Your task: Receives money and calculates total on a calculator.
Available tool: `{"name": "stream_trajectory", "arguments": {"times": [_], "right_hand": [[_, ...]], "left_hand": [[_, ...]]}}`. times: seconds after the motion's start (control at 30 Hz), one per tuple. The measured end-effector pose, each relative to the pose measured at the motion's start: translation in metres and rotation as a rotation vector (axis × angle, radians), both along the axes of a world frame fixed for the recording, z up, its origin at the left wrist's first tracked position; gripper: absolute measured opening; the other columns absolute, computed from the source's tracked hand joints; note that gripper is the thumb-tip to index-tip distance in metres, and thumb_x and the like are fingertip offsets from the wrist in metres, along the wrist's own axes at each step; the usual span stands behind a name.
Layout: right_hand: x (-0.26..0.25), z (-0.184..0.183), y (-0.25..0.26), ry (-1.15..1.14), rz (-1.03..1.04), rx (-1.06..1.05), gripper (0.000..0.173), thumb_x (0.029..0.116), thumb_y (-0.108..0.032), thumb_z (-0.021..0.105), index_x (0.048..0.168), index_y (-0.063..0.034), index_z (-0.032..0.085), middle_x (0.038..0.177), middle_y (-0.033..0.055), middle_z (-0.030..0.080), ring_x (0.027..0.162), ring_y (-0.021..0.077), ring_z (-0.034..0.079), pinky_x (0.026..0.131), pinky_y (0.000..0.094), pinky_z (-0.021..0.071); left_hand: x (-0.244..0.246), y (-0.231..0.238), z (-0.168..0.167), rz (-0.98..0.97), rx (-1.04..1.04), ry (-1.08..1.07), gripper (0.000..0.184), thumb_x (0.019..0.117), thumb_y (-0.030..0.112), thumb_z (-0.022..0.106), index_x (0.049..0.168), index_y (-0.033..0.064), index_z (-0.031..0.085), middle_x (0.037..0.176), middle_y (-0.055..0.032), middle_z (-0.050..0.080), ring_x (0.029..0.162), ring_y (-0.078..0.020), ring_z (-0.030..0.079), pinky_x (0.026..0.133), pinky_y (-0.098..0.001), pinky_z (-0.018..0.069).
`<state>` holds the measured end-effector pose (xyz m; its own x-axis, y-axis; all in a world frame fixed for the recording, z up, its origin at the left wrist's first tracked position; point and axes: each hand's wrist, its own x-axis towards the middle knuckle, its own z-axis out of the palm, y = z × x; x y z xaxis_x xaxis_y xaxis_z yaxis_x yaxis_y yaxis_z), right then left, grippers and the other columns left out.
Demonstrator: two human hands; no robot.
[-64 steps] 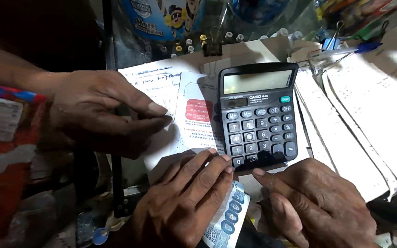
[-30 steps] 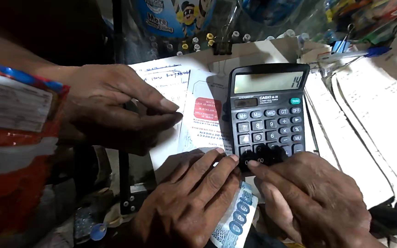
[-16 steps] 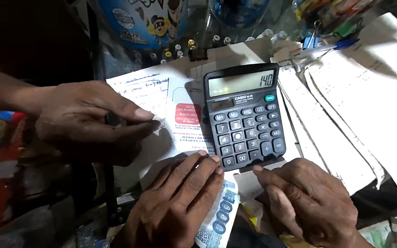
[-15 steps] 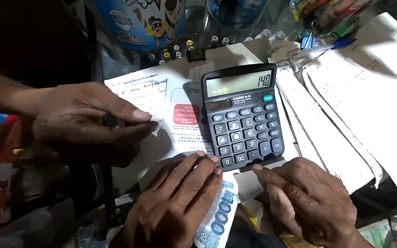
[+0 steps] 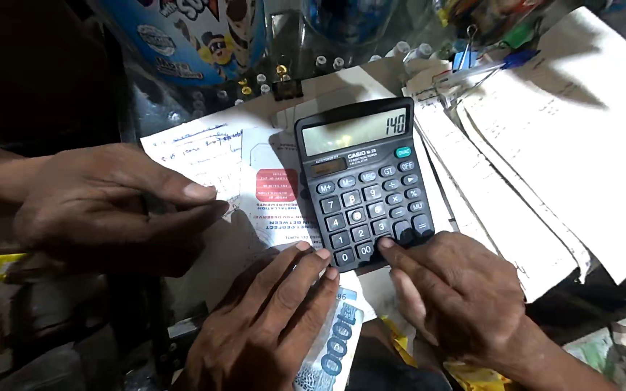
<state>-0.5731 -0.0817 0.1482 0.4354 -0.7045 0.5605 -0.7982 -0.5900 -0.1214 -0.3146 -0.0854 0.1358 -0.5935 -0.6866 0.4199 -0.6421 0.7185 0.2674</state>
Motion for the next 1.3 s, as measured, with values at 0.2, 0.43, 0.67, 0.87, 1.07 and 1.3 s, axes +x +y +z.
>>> {"name": "stream_trajectory", "arguments": {"times": [0.2, 0.43, 0.67, 0.87, 1.07, 1.3], "right_hand": [[-0.012, 0.008, 0.008, -0.093, 0.002, 0.056, 0.031, 0.1056, -0.022, 0.048, 0.107, -0.0044, 0.074, 0.079, 0.01, 0.068, 0.073, 0.0206, 0.063, 0.066, 0.0317, 0.0498], [-0.02, 0.012, 0.001, -0.059, -0.064, -0.002, 0.032, 0.1055, -0.022, 0.049, 0.104, -0.0034, 0.075, 0.077, 0.0109, 0.068, 0.071, 0.0205, 0.062, 0.063, 0.0305, 0.0475], [-0.022, 0.002, 0.002, -0.062, -0.052, 0.022, 0.033, 0.1055, -0.023, 0.049, 0.106, -0.0041, 0.076, 0.076, 0.0111, 0.067, 0.071, 0.0221, 0.062, 0.063, 0.0322, 0.0481], [-0.037, 0.008, 0.005, -0.115, -0.138, 0.024, 0.034, 0.1067, -0.029, 0.05, 0.108, -0.0043, 0.073, 0.08, 0.0129, 0.067, 0.074, 0.0193, 0.062, 0.066, 0.029, 0.0488], [-0.041, 0.005, 0.004, -0.005, -0.231, 0.136, 0.046, 0.1012, -0.041, 0.061, 0.126, -0.0032, 0.07, 0.11, 0.0183, 0.072, 0.096, 0.0288, 0.067, 0.08, 0.0396, 0.0538], [-0.041, 0.002, 0.004, -0.029, -0.216, 0.126, 0.046, 0.0999, -0.039, 0.065, 0.125, -0.0008, 0.07, 0.11, 0.0161, 0.074, 0.097, 0.0267, 0.066, 0.083, 0.0367, 0.0529]], "left_hand": [[0.0, 0.0, -0.001, 0.002, -0.003, 0.014, 0.031, 0.1041, 0.013, 0.047, 0.128, 0.015, 0.066, 0.135, -0.0079, 0.066, 0.13, -0.0233, 0.058, 0.105, -0.0338, 0.0475], [0.001, 0.0, -0.002, -0.005, -0.005, 0.044, 0.029, 0.104, 0.012, 0.05, 0.128, 0.0145, 0.066, 0.135, -0.0085, 0.066, 0.131, -0.0231, 0.058, 0.106, -0.0334, 0.0478], [0.0, 0.0, -0.002, -0.002, -0.021, 0.018, 0.03, 0.1036, 0.012, 0.049, 0.128, 0.015, 0.067, 0.135, -0.0076, 0.066, 0.131, -0.0231, 0.058, 0.106, -0.0332, 0.0476], [0.0, 0.0, 0.0, -0.006, -0.014, 0.019, 0.03, 0.1049, 0.013, 0.047, 0.128, 0.013, 0.066, 0.133, -0.0076, 0.067, 0.131, -0.023, 0.058, 0.108, -0.034, 0.0465], [-0.001, 0.0, -0.002, 0.054, -0.076, 0.097, 0.025, 0.1056, 0.015, 0.05, 0.123, 0.0079, 0.067, 0.121, -0.0088, 0.072, 0.122, -0.0184, 0.063, 0.103, -0.0263, 0.049], [0.0, 0.003, -0.002, 0.083, 0.02, 0.175, 0.029, 0.1058, 0.018, 0.048, 0.129, 0.0071, 0.062, 0.122, -0.008, 0.073, 0.124, -0.0151, 0.063, 0.103, -0.0246, 0.0497]]}}
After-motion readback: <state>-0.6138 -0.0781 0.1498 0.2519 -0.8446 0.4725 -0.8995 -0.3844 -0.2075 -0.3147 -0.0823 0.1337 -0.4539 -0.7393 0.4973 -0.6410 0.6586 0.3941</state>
